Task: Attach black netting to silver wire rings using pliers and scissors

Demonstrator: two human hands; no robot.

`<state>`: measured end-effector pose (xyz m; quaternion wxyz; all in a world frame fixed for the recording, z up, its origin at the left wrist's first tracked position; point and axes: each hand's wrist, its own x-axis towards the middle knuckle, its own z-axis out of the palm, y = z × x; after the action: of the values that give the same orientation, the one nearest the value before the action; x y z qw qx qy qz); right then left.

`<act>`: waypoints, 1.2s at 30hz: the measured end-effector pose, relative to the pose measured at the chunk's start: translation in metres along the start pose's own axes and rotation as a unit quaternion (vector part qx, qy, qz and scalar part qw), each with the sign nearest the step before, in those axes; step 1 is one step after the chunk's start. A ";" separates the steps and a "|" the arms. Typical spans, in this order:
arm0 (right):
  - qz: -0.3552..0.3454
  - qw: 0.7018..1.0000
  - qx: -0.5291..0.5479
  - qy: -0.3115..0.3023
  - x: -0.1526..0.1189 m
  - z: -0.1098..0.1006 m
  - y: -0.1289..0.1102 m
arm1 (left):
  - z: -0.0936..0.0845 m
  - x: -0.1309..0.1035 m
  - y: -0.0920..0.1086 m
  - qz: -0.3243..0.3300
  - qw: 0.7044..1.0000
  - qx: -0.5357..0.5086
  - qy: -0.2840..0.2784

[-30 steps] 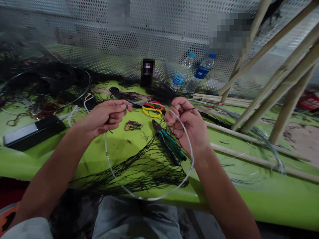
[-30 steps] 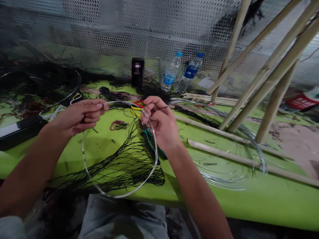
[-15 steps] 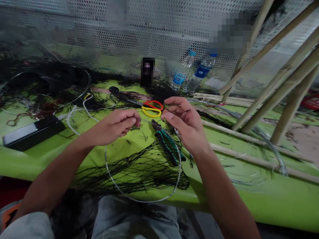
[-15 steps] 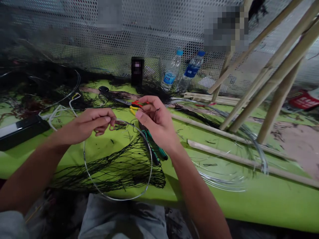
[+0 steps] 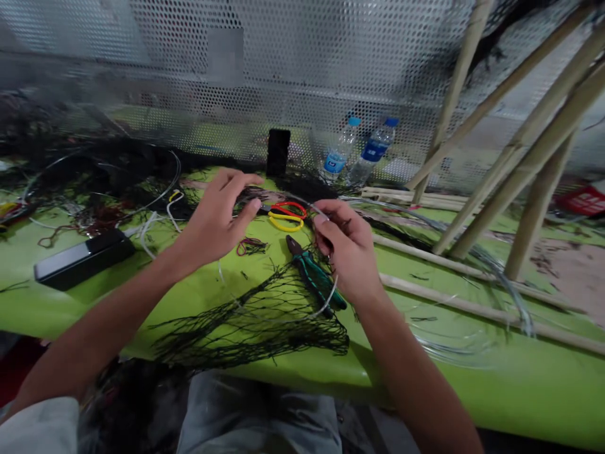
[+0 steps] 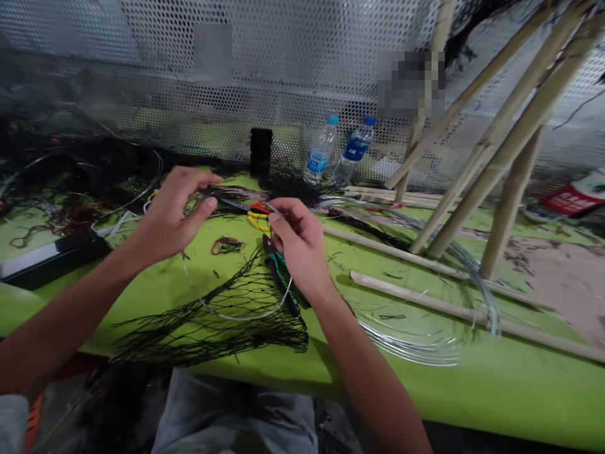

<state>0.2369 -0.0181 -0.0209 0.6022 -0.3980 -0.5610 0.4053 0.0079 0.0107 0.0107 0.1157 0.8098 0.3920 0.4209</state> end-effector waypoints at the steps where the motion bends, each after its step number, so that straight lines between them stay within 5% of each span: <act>1: -0.012 0.999 0.018 0.033 -0.001 0.002 0.001 | -0.002 -0.003 0.009 0.022 0.999 0.036 0.006; 6: -0.059 0.986 0.101 0.123 -0.016 0.018 0.004 | 0.011 -0.033 0.053 0.072 0.978 0.058 -0.187; 12: -0.057 0.995 0.057 0.058 -0.030 0.029 0.004 | 0.036 -0.040 0.049 0.006 0.989 0.027 -0.146; 19: -0.037 0.994 0.084 -0.054 -0.033 0.024 -0.007 | 0.012 -0.036 0.051 -0.030 0.988 -0.089 -0.120; 25: -0.036 0.990 0.030 -0.134 -0.035 0.023 -0.013 | 0.008 -0.001 0.049 -0.100 0.987 -0.114 -0.048; 30: -0.058 0.986 0.010 -0.159 -0.029 0.017 -0.012 | 0.002 0.019 0.042 -0.121 0.936 -0.249 -0.215; 36: -0.042 0.978 0.078 -0.188 -0.023 0.015 -0.013 | -0.017 0.013 0.047 -0.091 0.934 -0.236 -0.253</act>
<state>0.2214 -0.0442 -0.0157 0.5317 -0.2431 -0.6471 0.4894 0.0245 -0.0133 0.0537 0.4362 0.7997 0.3115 0.2704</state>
